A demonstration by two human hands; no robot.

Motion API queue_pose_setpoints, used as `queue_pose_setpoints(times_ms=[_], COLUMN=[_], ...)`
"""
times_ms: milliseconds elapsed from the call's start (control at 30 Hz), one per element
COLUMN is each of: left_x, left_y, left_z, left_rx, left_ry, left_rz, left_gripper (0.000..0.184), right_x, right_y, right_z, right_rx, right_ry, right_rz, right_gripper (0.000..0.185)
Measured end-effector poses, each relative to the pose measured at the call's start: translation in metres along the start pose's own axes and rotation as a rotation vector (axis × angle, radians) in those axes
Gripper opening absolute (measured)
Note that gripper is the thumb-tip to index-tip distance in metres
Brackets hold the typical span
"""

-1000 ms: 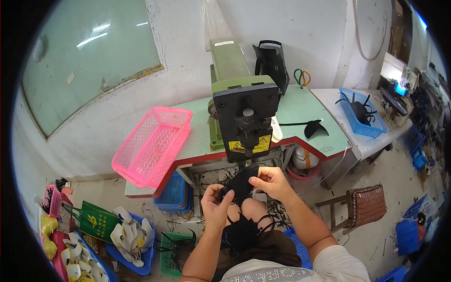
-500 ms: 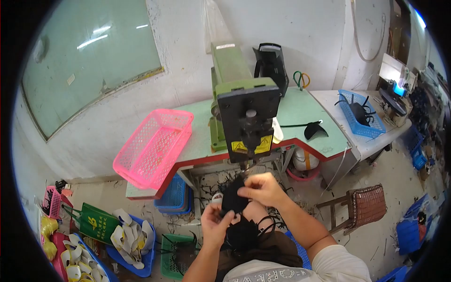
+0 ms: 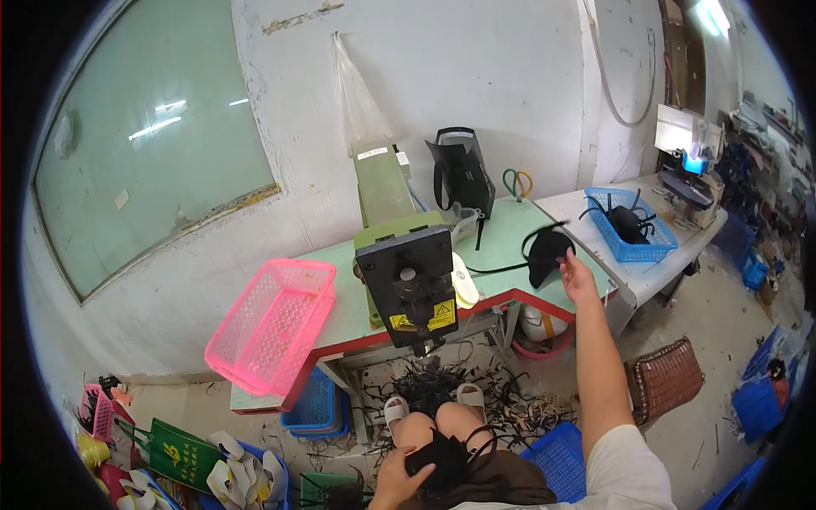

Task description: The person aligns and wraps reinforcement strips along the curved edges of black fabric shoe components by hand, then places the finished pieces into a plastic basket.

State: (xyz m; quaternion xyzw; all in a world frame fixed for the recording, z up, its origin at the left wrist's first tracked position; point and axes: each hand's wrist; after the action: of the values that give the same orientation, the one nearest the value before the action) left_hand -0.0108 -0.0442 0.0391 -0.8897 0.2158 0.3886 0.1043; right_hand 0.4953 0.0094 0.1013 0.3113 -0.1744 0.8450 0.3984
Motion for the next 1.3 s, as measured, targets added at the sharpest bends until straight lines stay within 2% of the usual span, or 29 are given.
queue_pose_setpoints(times_ms=[33,67,133,200,267,333,400,467,533,600,700,800,933,967,1033,1067,1133,1200,1300], left_x=[0.01,0.016,0.028,0.041,0.039,0.038,0.027,0.028,0.03,0.032,0.037,0.036,0.022,0.016,0.001,-0.008,-0.032,-0.034,-0.031], left_y=[-0.002,-0.006,-0.004,0.005,-0.001,-0.001,-0.001,-0.002,-0.002,-0.001,0.003,0.001,0.0,0.0,-0.001,-0.004,-0.011,-0.018,-0.026], left_z=[0.004,0.002,0.003,0.008,0.0,0.002,-0.009,-0.011,-0.015,-0.023,-0.021,-0.017,-0.019,-0.019,-0.022,-0.029,-0.053,-0.057,-0.066], left_rx=[0.032,0.028,0.057,0.056,0.055,0.07,0.099,0.093,0.093,0.106,0.095,0.122,0.147,0.147,-0.266,-0.269,-0.359,-0.375,-0.396], left_ry=[0.042,0.042,-0.25,-0.233,-0.29,-0.211,-0.206,-0.185,-0.167,-0.193,-0.243,-0.225,-0.16,-0.16,0.491,0.849,1.16,1.239,1.385], left_rz=[0.041,0.031,0.126,0.126,0.094,0.065,0.013,-0.005,-0.033,-0.139,-0.064,-0.055,-0.133,-0.134,0.136,0.204,0.242,0.254,0.301], left_gripper=[0.057,0.057,0.068,0.072,0.075,0.073,0.067,0.064,0.061,0.057,0.056,0.053,0.047,0.047,0.042,0.031,0.026,0.026,0.026], right_x=[-0.001,-0.004,-0.011,-0.02,-0.013,-0.008,0.004,0.012,0.021,0.016,0.004,-0.004,0.012,0.012,0.019,0.03,0.047,0.056,0.061], right_y=[-0.01,-0.017,-0.018,-0.009,0.015,0.044,0.094,0.142,0.185,0.213,0.243,0.263,0.273,0.273,0.278,0.285,0.292,0.298,0.295], right_z=[-0.002,-0.003,-0.01,-0.01,0.001,0.001,0.001,-0.003,-0.008,-0.026,-0.059,-0.084,-0.082,-0.084,-0.082,-0.078,-0.083,-0.091,-0.094], right_rx=[0.078,0.08,0.106,0.136,-0.039,-0.104,-0.031,0.09,0.3,0.463,0.528,0.642,0.665,0.673,0.681,0.677,0.665,0.66,0.695], right_ry=[0.15,0.149,0.524,0.66,0.74,0.629,0.601,0.73,0.817,0.763,0.783,0.704,0.758,0.757,0.759,0.681,0.604,0.183,0.006], right_rz=[-0.112,-0.102,-0.258,-0.25,-0.116,-0.028,0.152,0.4,0.579,0.763,0.954,1.02,1.027,1.104,1.181,1.135,1.102,0.92,0.808], right_gripper=[0.019,0.019,0.017,0.018,0.021,0.022,0.021,0.019,0.018,0.018,0.019,0.02,0.02,0.022,0.025,0.027,0.03,0.033,0.028])
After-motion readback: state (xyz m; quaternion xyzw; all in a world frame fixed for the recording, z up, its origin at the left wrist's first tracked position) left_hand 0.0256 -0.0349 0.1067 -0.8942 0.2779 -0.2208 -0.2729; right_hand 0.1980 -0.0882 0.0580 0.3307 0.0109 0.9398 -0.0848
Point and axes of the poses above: each hand's wrist, its own y-axis away from the middle knuckle, its own x-axis out of the palm, z = x × y, and after that the axes turned 8 degrees about -x, right-handed
